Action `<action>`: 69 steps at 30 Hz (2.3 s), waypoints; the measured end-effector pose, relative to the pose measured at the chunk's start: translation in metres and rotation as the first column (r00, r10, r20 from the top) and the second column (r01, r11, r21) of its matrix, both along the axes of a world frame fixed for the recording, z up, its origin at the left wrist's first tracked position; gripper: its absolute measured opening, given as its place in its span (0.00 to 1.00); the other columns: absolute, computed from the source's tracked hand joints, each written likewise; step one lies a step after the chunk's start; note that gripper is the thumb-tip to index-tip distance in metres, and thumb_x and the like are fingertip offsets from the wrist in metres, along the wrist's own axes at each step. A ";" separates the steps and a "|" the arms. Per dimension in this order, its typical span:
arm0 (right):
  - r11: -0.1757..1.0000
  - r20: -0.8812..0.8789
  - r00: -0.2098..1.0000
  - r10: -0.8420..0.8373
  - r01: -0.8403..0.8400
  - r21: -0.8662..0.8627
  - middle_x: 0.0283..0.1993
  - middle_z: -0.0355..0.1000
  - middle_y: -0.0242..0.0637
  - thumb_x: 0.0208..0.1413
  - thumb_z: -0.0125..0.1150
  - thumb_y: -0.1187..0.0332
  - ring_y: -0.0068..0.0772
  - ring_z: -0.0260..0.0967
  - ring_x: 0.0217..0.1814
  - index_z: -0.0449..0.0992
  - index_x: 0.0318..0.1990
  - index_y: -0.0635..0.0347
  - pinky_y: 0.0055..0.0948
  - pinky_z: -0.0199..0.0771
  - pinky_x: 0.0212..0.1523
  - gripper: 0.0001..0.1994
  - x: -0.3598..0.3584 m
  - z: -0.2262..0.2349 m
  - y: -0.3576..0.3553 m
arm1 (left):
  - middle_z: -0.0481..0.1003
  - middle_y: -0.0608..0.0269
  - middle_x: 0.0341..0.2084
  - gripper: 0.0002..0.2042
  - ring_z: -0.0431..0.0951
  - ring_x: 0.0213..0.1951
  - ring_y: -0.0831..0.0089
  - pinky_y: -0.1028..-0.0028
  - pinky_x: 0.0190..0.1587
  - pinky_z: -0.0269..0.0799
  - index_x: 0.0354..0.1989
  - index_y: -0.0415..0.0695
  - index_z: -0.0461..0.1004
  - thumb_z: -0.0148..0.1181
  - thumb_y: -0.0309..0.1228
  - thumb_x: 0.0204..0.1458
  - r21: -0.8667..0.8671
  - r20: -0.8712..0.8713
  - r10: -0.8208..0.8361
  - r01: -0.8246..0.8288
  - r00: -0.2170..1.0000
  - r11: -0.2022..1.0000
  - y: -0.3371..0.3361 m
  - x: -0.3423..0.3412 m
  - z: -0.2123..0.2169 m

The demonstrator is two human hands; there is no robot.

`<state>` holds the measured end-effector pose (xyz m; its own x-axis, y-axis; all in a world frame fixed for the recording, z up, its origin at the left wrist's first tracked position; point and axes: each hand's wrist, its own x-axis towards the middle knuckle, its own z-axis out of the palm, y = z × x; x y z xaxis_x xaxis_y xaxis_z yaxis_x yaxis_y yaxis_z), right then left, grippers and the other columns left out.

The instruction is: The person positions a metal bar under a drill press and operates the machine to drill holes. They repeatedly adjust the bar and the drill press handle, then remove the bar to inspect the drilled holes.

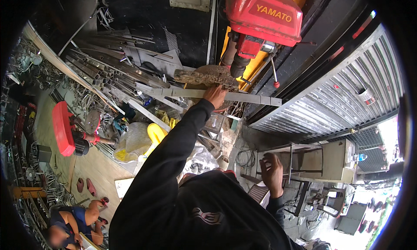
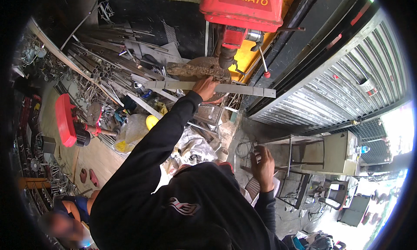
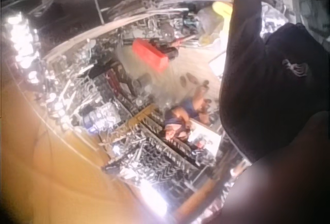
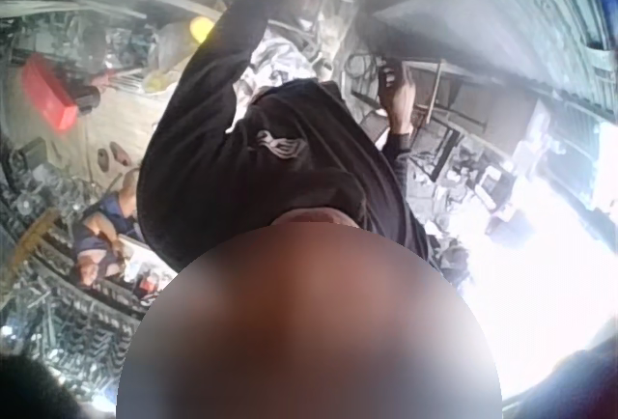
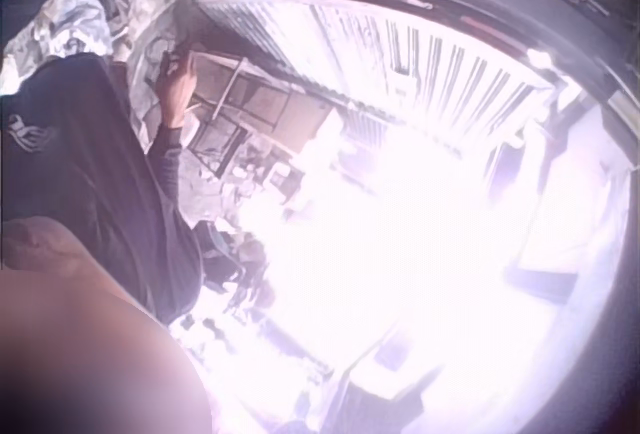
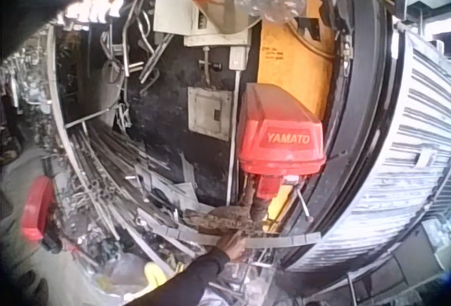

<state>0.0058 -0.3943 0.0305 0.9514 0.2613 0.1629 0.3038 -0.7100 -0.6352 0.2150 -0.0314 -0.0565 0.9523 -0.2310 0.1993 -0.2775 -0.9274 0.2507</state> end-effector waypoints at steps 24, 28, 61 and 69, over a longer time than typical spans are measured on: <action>0.996 -0.186 0.981 0.058 -0.068 -0.050 0.44 0.79 0.44 0.59 0.69 0.71 0.40 0.82 0.38 0.75 0.50 0.61 0.34 0.80 0.34 0.14 -0.012 -0.031 0.022 | 0.71 0.52 0.64 0.27 0.65 0.69 0.54 0.36 0.73 0.50 0.71 0.51 0.67 0.52 0.48 0.65 0.130 0.013 0.229 -0.228 0.973 0.965 0.106 0.076 0.000; 0.987 -0.263 0.965 -0.008 -0.034 -0.155 0.44 0.79 0.47 0.58 0.68 0.71 0.45 0.81 0.39 0.76 0.50 0.61 0.39 0.80 0.39 0.13 -0.023 -0.019 0.018 | 0.80 0.52 0.46 0.17 0.79 0.50 0.52 0.52 0.56 0.74 0.52 0.45 0.78 0.63 0.39 0.57 -0.162 0.193 0.244 -0.214 0.950 0.963 0.114 0.073 0.024; 0.768 -0.136 0.952 0.274 -0.302 -0.565 0.38 0.81 0.56 0.56 0.65 0.59 0.62 0.79 0.44 0.81 0.42 0.61 0.52 0.77 0.42 0.15 0.432 -0.502 0.077 | 0.73 0.52 0.33 0.04 0.74 0.40 0.50 0.54 0.43 0.69 0.37 0.41 0.73 0.61 0.21 0.55 -0.358 -0.489 0.795 -0.914 0.359 0.193 -0.051 -0.395 -0.271; 0.553 -0.103 0.982 0.156 -0.173 -0.815 0.39 0.83 0.47 0.59 0.64 0.56 0.52 0.82 0.43 0.83 0.43 0.59 0.47 0.81 0.44 0.15 0.464 -0.563 0.106 | 0.74 0.52 0.35 0.05 0.75 0.41 0.49 0.54 0.45 0.70 0.38 0.40 0.74 0.62 0.22 0.55 -0.363 -0.542 0.768 -0.919 0.342 0.153 -0.065 -0.397 -0.274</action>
